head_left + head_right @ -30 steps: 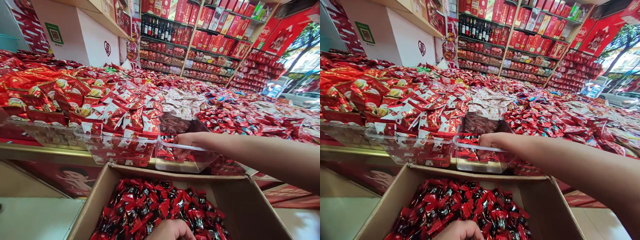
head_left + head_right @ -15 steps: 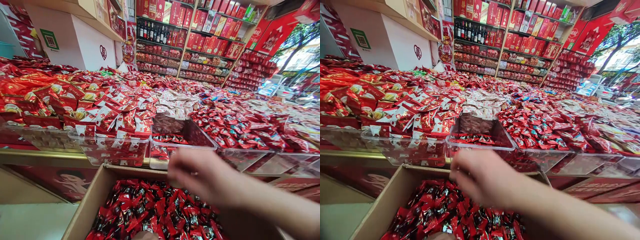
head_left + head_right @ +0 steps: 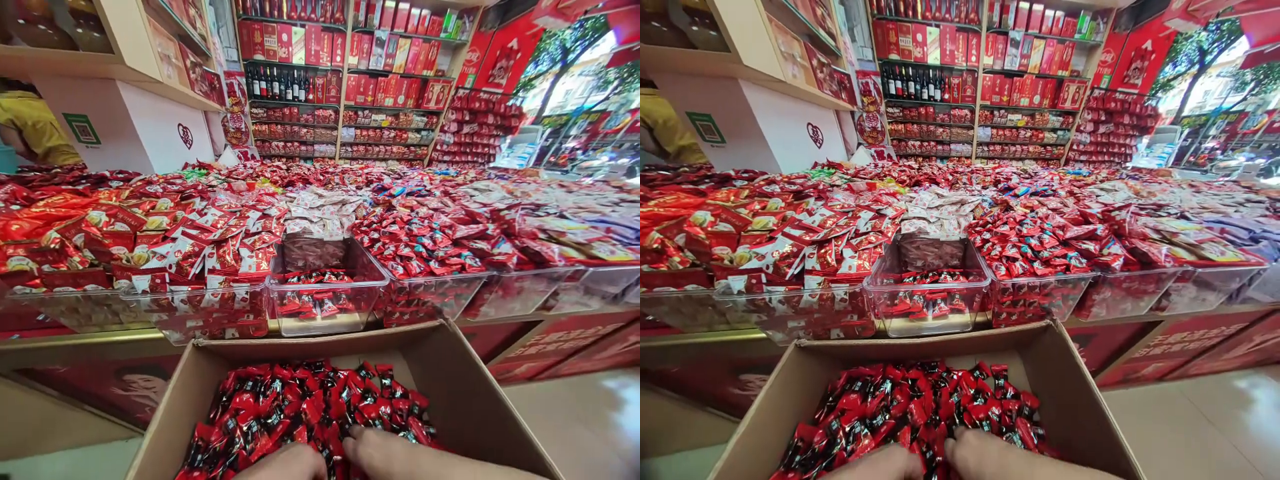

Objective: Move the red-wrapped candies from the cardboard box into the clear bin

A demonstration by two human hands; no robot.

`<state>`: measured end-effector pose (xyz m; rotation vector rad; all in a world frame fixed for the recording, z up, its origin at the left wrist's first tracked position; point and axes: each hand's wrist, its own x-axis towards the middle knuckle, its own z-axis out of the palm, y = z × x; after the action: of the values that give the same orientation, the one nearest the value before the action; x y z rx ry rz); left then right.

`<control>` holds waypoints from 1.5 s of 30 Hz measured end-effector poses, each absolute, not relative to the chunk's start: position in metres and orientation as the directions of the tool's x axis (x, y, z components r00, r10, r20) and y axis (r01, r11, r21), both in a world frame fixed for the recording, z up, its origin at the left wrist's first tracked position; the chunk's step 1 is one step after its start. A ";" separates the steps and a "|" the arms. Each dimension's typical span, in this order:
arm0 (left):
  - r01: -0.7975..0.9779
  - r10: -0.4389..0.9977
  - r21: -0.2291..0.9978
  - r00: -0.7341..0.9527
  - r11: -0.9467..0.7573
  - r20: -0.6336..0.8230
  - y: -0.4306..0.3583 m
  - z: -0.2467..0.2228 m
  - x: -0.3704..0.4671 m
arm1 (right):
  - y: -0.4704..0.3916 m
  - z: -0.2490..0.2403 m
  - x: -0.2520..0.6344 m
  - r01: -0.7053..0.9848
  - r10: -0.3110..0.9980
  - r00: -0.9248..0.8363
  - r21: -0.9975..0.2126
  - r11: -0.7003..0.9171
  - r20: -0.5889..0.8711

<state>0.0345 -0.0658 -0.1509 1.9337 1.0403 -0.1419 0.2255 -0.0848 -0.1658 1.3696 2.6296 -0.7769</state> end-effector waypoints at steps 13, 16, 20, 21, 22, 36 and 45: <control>0.110 0.720 0.937 0.612 0.331 -0.326 -0.059 -0.111 0.056 | -0.070 -0.101 0.224 0.029 0.873 -0.413 -0.961 -0.274 -0.261; 0.134 0.736 0.918 0.558 0.374 -0.382 -0.057 -0.100 0.060 | -0.069 -0.100 0.223 -0.162 0.854 -0.375 -0.881 -0.445 -0.362; 0.187 0.813 0.919 0.428 0.347 -0.394 -0.052 -0.086 0.060 | -0.062 -0.096 0.226 -0.252 0.860 -0.314 -0.839 -0.483 -0.401; 0.186 0.825 0.918 0.403 0.350 -0.396 -0.051 -0.084 0.059 | -0.060 -0.096 0.228 -0.229 0.867 -0.296 -0.852 -0.471 -0.400; 0.178 0.832 0.914 0.379 0.364 -0.405 -0.051 -0.083 0.059 | -0.058 -0.096 0.230 -0.174 0.877 -0.278 -0.877 -0.448 -0.393; 0.050 0.808 0.914 0.450 0.403 -0.381 -0.058 -0.083 0.058 | -0.062 -0.090 0.219 -0.107 0.928 -0.259 -0.947 -0.302 -0.267; 0.277 0.801 0.944 0.516 0.179 -0.304 -0.057 -0.074 0.053 | -0.058 -0.085 0.229 0.112 0.869 -0.460 -0.983 -0.144 -0.180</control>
<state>0.0529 -0.0574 -0.0739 1.3888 1.0211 0.4801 0.2292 -0.0582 -0.0854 1.6654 2.2853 -2.4706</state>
